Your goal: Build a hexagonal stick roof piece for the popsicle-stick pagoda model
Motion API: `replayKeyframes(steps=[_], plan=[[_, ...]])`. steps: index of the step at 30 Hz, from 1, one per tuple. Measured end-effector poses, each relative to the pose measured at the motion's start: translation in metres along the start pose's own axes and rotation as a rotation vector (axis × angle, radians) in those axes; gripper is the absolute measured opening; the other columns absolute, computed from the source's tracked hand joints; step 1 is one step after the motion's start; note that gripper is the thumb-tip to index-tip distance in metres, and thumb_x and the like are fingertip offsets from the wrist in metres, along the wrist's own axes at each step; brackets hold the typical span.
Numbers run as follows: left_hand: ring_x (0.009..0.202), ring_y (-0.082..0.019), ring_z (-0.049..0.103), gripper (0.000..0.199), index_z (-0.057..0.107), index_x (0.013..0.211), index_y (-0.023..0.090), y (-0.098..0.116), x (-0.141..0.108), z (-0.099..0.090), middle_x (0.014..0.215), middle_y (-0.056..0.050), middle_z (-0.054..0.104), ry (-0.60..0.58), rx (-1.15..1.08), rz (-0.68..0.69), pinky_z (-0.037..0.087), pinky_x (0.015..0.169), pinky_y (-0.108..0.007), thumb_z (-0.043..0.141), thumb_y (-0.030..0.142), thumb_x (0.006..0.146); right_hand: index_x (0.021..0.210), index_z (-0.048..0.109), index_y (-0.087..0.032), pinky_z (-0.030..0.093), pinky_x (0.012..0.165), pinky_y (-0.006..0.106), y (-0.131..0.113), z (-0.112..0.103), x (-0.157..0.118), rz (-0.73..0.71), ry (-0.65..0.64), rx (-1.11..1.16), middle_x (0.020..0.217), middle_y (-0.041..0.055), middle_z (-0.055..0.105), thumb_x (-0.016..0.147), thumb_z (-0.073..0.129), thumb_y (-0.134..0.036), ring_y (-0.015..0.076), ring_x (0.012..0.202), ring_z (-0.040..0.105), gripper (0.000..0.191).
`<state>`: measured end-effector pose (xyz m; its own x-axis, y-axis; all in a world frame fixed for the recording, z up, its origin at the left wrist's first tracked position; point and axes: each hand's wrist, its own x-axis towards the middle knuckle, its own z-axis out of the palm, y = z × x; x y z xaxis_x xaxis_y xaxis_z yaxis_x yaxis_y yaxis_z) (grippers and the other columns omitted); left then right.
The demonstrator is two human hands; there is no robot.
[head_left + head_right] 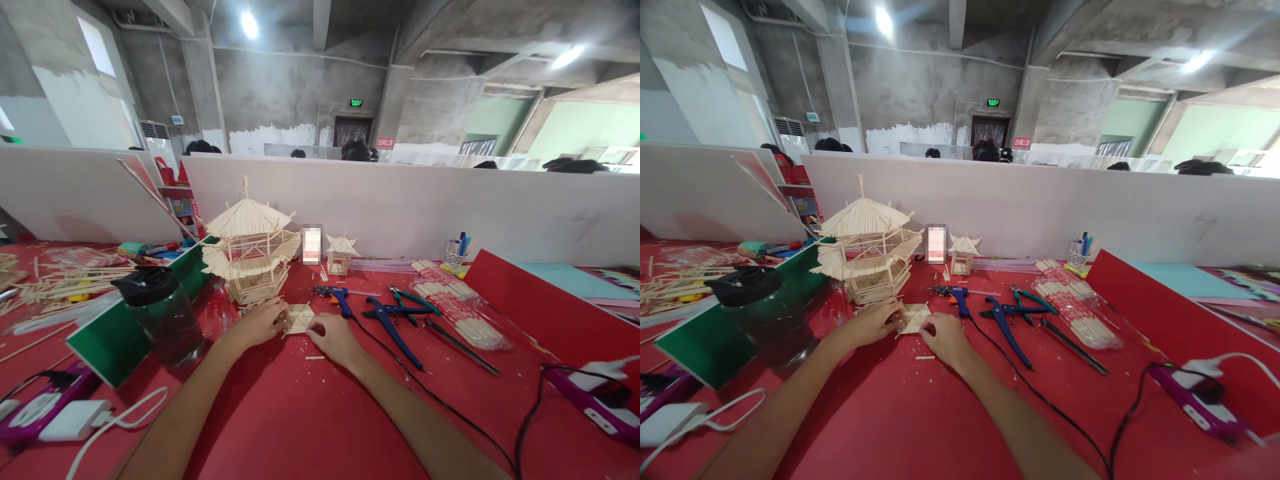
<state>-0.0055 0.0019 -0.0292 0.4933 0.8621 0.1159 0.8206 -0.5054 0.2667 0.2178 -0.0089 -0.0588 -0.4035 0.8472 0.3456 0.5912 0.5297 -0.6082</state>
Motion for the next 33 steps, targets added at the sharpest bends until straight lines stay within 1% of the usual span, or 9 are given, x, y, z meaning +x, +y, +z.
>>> replayKeyframes(steps=[7,15,17,21,26,30,33], plan=[[0.091,-0.021,0.059,0.01,0.059,0.091,0.021,-0.002,0.001,0.001,0.101,-0.005,0.06,-0.012,-0.05,-0.029,0.042,0.077,-0.03,0.054,0.03,0.089,0.079,0.074,-0.02,0.041,0.07,0.023,-0.001,0.0,0.001,-0.023,-0.043,-0.11,0.083,0.0024,0.073,0.082,0.066,-0.013,0.0151,0.077,0.064,0.012],[0.09,-0.021,0.059,0.012,0.06,0.09,0.02,0.005,0.0,-0.004,0.1,-0.005,0.062,-0.028,-0.04,-0.065,0.041,0.076,-0.03,0.054,0.03,0.088,0.078,0.07,-0.018,0.039,0.069,0.024,-0.002,0.002,0.002,-0.015,-0.067,-0.175,0.082,0.0027,0.071,0.081,0.068,-0.014,0.0155,0.077,0.063,0.005],[0.09,-0.021,0.059,0.015,0.06,0.091,0.02,0.005,0.0,-0.005,0.1,-0.005,0.061,-0.038,-0.035,-0.071,0.042,0.076,-0.03,0.055,0.034,0.088,0.077,0.068,-0.018,0.039,0.069,0.024,0.0,0.004,0.002,-0.019,-0.062,-0.188,0.082,0.0029,0.071,0.081,0.068,-0.014,0.0157,0.077,0.062,0.006],[0.091,-0.022,0.058,0.027,0.059,0.091,0.02,0.006,0.0,-0.005,0.101,-0.005,0.059,-0.059,-0.036,-0.074,0.042,0.075,-0.03,0.064,0.045,0.082,0.074,0.067,-0.018,0.04,0.07,0.025,0.002,0.007,0.003,-0.018,-0.052,-0.203,0.083,0.0036,0.071,0.08,0.069,-0.015,0.0167,0.079,0.062,0.007],[0.089,-0.022,0.058,0.031,0.056,0.091,0.02,0.006,0.0,-0.003,0.101,-0.005,0.058,-0.057,0.008,-0.074,0.041,0.073,-0.03,0.061,0.05,0.083,0.077,0.069,-0.019,0.041,0.068,0.024,0.004,0.003,0.002,-0.006,-0.06,-0.139,0.082,0.0034,0.073,0.081,0.068,-0.015,0.0168,0.077,0.065,0.006],[0.089,-0.023,0.057,0.037,0.056,0.091,0.019,0.007,0.0,-0.003,0.101,-0.006,0.057,-0.059,0.046,-0.063,0.041,0.073,-0.032,0.057,0.056,0.085,0.086,0.071,-0.021,0.043,0.066,0.023,0.011,-0.006,-0.001,0.019,-0.063,-0.018,0.083,0.0014,0.076,0.083,0.06,-0.01,0.0153,0.074,0.067,0.016],[0.089,-0.024,0.056,0.04,0.056,0.091,0.019,0.008,0.001,-0.004,0.101,-0.007,0.057,-0.056,0.059,-0.057,0.041,0.073,-0.032,0.055,0.059,0.084,0.09,0.071,-0.02,0.045,0.067,0.023,0.015,-0.011,-0.001,0.028,-0.05,0.014,0.084,0.0009,0.076,0.082,0.057,-0.009,0.0151,0.074,0.068,0.02]])
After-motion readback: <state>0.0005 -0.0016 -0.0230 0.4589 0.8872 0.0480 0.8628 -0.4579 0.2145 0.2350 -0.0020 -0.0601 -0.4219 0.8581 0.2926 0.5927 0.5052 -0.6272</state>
